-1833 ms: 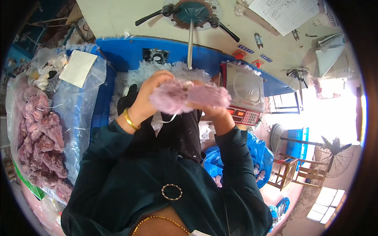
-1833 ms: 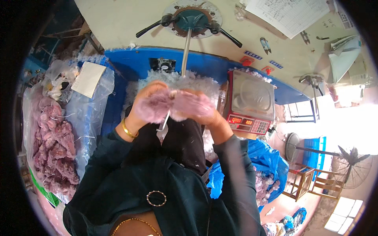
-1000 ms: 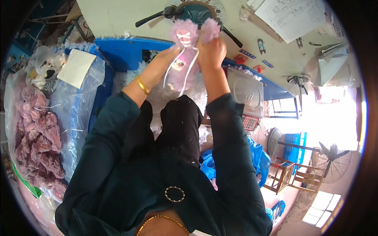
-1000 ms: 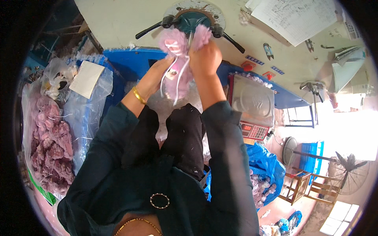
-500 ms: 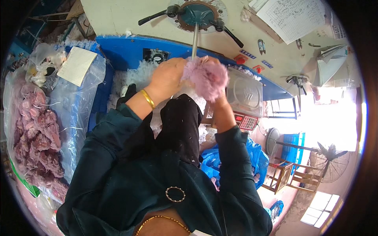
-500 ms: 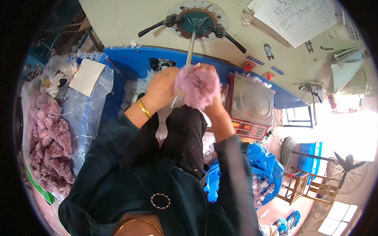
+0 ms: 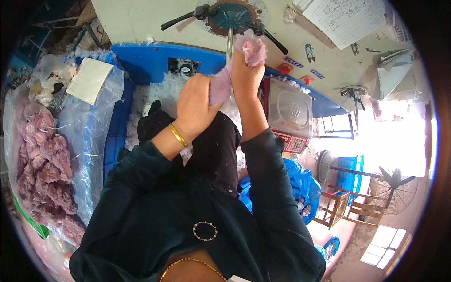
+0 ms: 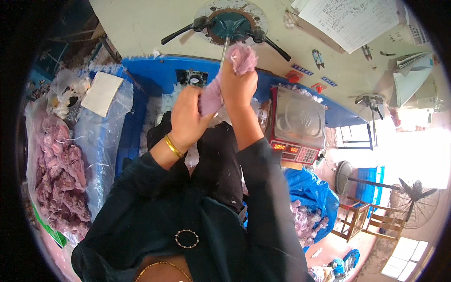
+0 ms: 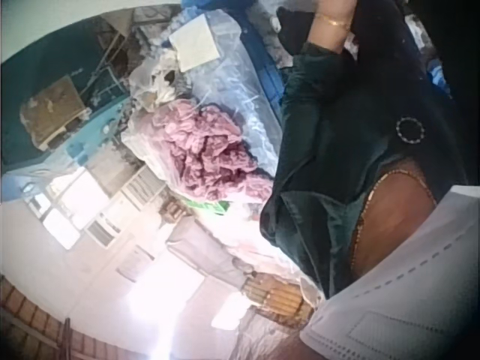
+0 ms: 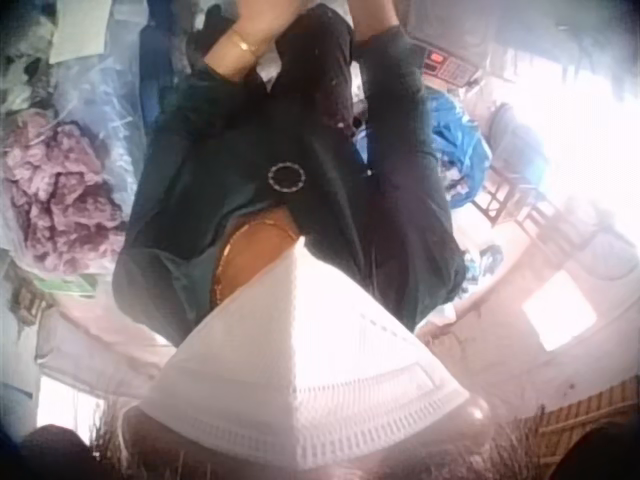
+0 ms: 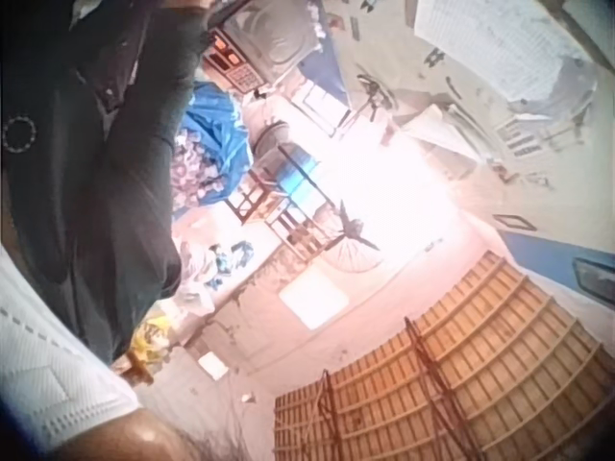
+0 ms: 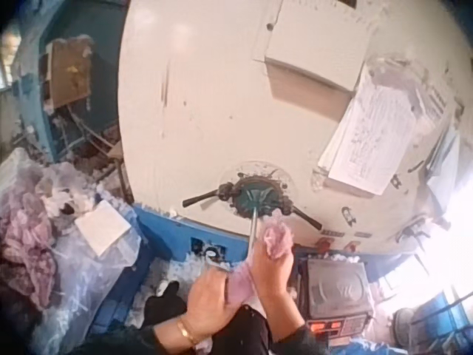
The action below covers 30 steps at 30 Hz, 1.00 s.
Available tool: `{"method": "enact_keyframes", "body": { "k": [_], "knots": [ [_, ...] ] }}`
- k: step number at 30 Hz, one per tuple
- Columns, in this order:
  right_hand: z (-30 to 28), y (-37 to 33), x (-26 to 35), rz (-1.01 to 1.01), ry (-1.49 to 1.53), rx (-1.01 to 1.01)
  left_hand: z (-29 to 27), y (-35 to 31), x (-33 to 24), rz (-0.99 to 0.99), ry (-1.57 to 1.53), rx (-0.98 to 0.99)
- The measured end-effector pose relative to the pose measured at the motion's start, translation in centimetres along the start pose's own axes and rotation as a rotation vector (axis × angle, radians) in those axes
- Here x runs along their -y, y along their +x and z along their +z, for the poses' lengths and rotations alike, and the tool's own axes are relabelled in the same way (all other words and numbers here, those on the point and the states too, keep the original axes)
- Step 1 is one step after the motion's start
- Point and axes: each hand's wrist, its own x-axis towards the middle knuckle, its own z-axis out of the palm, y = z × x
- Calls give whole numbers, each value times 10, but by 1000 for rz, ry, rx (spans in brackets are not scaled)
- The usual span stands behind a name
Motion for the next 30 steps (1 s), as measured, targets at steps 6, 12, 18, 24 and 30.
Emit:
{"method": "enact_keyframes", "body": {
  "k": [6, 12, 18, 24, 30],
  "knots": [
    [-55, -21, 10, 273, 509, 439, -23, -7, 8, -348, -502, 232],
    [-65, -69, -22, 728, 1012, 828, 0, -16, 23, -630, -1046, 160],
    [-53, -61, -5, 316, 191, 856, -5, -20, 21, -759, -1222, 333],
    [-77, -63, 11, -350, -328, 1062, 1, -5, 29, -1188, -1586, 479],
    [-33, -20, 12, -602, -444, 392, 8, 21, 13, -1019, -1714, 198]
  ]
}}
